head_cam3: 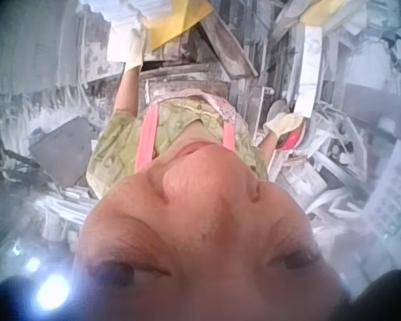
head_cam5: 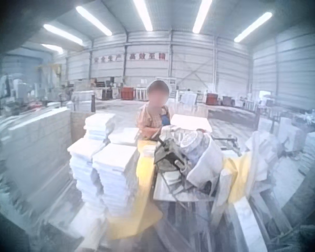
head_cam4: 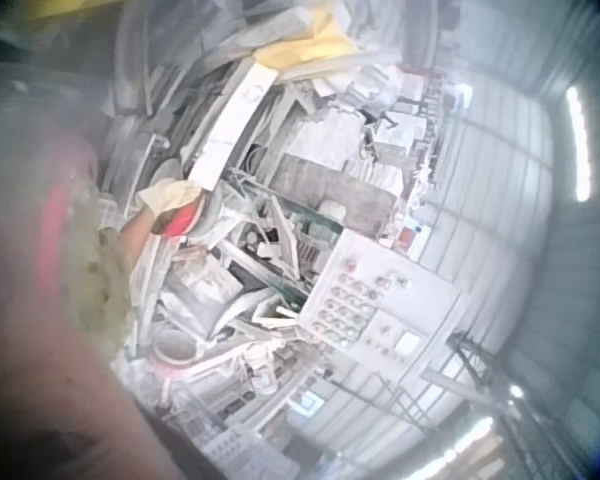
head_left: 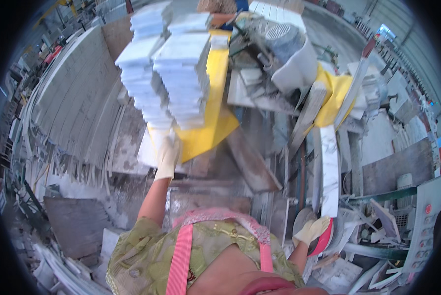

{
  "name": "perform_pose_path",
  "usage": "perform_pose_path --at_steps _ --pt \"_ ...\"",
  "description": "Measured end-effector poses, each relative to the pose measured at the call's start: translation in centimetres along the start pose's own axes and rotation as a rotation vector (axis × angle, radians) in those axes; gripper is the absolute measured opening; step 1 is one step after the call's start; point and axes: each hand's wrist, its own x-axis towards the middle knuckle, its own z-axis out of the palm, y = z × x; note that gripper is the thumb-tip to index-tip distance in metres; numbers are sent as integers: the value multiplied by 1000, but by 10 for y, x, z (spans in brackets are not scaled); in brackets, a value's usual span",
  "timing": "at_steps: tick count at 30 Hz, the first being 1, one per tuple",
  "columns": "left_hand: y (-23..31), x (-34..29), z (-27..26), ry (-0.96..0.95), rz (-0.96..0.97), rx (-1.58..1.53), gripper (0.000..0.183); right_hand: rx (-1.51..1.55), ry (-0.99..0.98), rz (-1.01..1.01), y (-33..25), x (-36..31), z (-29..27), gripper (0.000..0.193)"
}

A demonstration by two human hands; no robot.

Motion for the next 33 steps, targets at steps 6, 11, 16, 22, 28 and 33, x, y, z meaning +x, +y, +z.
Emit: perform_pose_path --at_steps 6,11,16,22,28,33 --pt "-8 5 6 14 -2 9 42 54 48 -30 8 -6 1 69" --pt "-7 4 5 7 13 -5 43 55 104 11 0 -7 1 65" --pt "-9 6 7 1 7 -17 44 31 110 35 1 -10 5 68" --pt "-15 12 11 -7 -4 1 45 -16 131 37 15 -11 17 66" --pt "-13 4 5 -41 2 2 51 36 141 -41 21 -16 22 60" --pt "-3 10 5 -43 32 10 51 52 204 27 20 -13 15 54"
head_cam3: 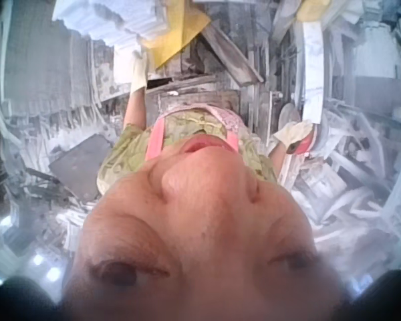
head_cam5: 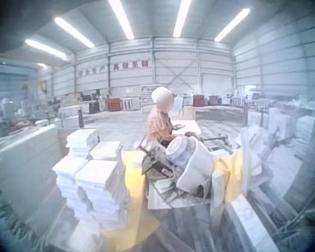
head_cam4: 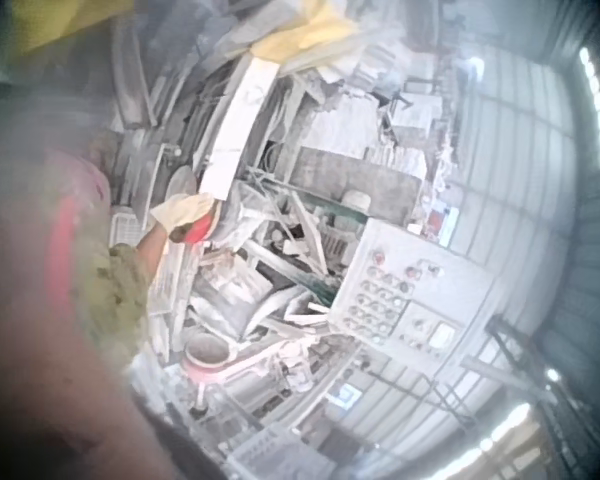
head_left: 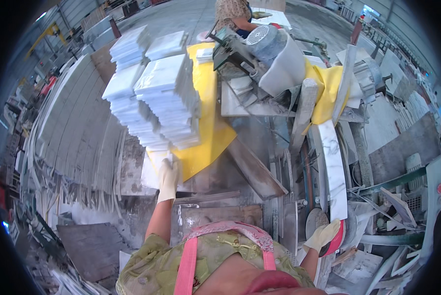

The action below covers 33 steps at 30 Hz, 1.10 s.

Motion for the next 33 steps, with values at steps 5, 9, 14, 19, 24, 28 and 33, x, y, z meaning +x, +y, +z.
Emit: perform_pose_path --at_steps 5,9,14,19,24,28,33 --pt "0 -3 -7 -22 -33 23 43 87 -213 -142 20 8 -56 60" --pt "-5 -5 -3 33 23 -14 45 -83 -314 -324 20 33 -77 73" --pt "-5 -3 -2 30 -15 -1 45 -152 -334 -363 -6 60 -60 76" --pt "-3 -2 -5 1 -121 -60 43 -47 -349 -352 -9 69 -79 71" --pt "2 -5 -5 20 -108 -46 42 227 -311 -245 -11 87 -92 50" --pt "3 -6 -5 -14 -93 -19 43 4 -19 -670 -14 101 -61 52" --pt "-1 -2 -3 7 -143 -67 45 -110 -108 -781 0 99 -36 64"
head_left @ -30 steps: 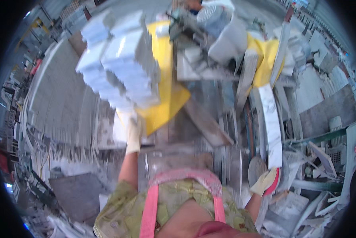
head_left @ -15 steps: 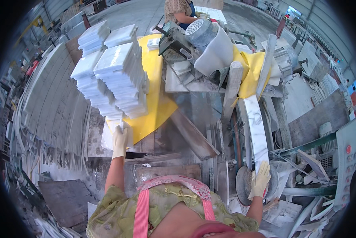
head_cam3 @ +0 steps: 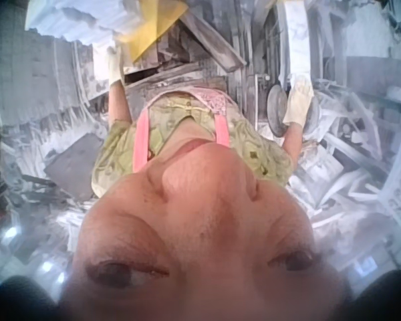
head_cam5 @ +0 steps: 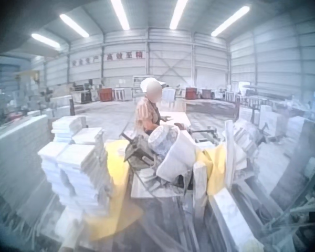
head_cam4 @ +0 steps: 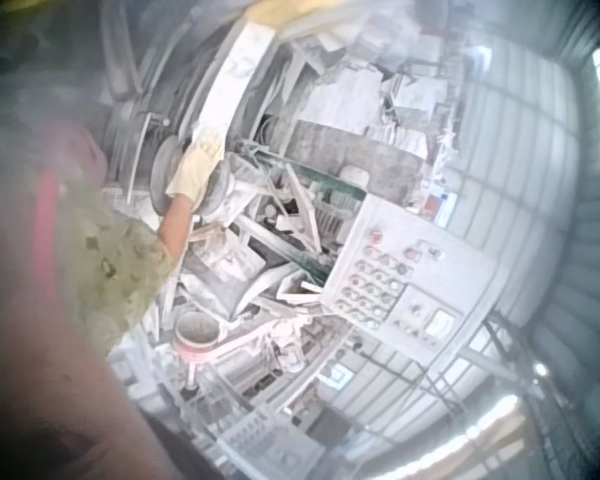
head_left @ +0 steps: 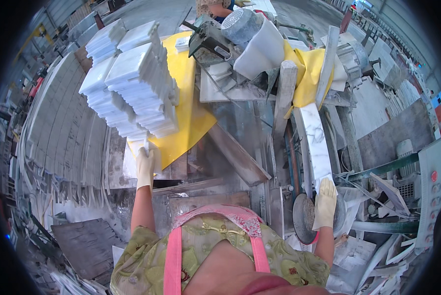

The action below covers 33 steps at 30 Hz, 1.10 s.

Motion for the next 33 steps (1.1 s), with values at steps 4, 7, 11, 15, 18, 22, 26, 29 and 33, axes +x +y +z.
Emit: perform_pose_path --at_steps 4,7,11,15,18,22,26,29,33 --pt "0 0 0 12 11 30 43 54 -26 64 -3 9 12 66" --pt "3 -4 -3 25 13 -4 41 58 -86 97 -3 25 23 68" --pt "2 -2 -6 15 29 43 41 24 -99 36 3 30 28 69" --pt "-8 6 2 5 -7 48 44 51 33 -61 10 27 10 57" --pt "-13 2 9 61 98 -63 55 216 -261 303 17 40 -18 45" --pt "-9 -15 -11 -126 123 107 54 194 -249 353 9 76 -59 31" --pt "6 1 -42 -281 257 256 57 912 -67 480 -86 125 -88 34" --pt "3 2 -41 -277 295 165 55 1559 -94 316 -221 137 -102 40" --pt "-17 -10 -21 -190 327 58 45 1864 -257 36 -374 161 -121 36"
